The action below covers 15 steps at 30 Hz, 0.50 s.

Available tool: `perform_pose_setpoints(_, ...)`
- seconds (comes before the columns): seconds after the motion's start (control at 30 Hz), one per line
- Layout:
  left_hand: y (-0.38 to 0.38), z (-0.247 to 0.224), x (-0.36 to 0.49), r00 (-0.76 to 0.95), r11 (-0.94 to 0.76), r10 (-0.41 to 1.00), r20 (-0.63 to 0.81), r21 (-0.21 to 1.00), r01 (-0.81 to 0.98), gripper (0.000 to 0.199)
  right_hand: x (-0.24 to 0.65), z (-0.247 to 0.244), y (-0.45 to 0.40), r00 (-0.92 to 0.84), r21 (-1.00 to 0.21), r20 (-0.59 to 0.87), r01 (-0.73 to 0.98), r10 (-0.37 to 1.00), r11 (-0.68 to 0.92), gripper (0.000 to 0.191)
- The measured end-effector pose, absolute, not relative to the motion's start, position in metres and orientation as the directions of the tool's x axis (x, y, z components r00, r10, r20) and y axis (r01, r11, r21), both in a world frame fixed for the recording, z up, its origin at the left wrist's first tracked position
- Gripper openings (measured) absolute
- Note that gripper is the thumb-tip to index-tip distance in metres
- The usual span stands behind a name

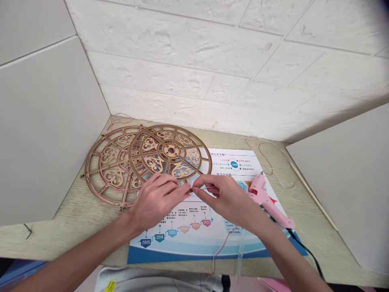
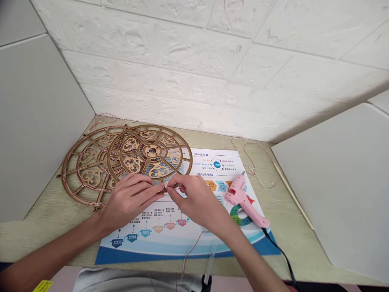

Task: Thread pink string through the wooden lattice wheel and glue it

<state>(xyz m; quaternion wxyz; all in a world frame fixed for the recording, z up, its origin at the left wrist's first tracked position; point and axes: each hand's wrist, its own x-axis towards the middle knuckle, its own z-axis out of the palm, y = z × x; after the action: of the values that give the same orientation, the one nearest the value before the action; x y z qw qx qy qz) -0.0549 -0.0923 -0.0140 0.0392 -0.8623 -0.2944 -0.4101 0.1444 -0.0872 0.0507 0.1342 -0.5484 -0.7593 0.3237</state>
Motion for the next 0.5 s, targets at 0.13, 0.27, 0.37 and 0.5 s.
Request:
perform_pose_setpoints(0.13, -0.0925, -0.0152, -0.0549, 0.506, -0.831, 0.461, 0.729, 0.156, 0.533, 0.014, 0.1451, 0.0476, -0.0862, -0.37, -0.669, -0.152, 0.721, 0.916, 0.18, 0.023)
perform_pose_setpoints(0.27, -0.0916, -0.014, -0.0547, 0.516, -0.834, 0.447, 0.731, 0.131, 0.536, 0.015, 0.1446, 0.0475, -0.0863, -0.361, -0.679, -0.146, 0.714, 0.921, 0.172, 0.021)
perform_pose_setpoints(0.37, -0.0912, -0.0134, -0.0548, 0.526, -0.833, 0.445, 0.725, 0.118, 0.541, 0.015, 0.145, 0.0488, -0.0872, -0.337, -0.673, -0.148, 0.723, 0.93, 0.155, 0.021)
perform_pose_setpoints(0.5, -0.0916, -0.0148, -0.0553, 0.519, -0.836, 0.451, 0.726, 0.139, 0.531, 0.015, 0.1479, 0.0471, -0.0873, -0.354, -0.714, -0.198, 0.691, 0.914, 0.113, 0.025)
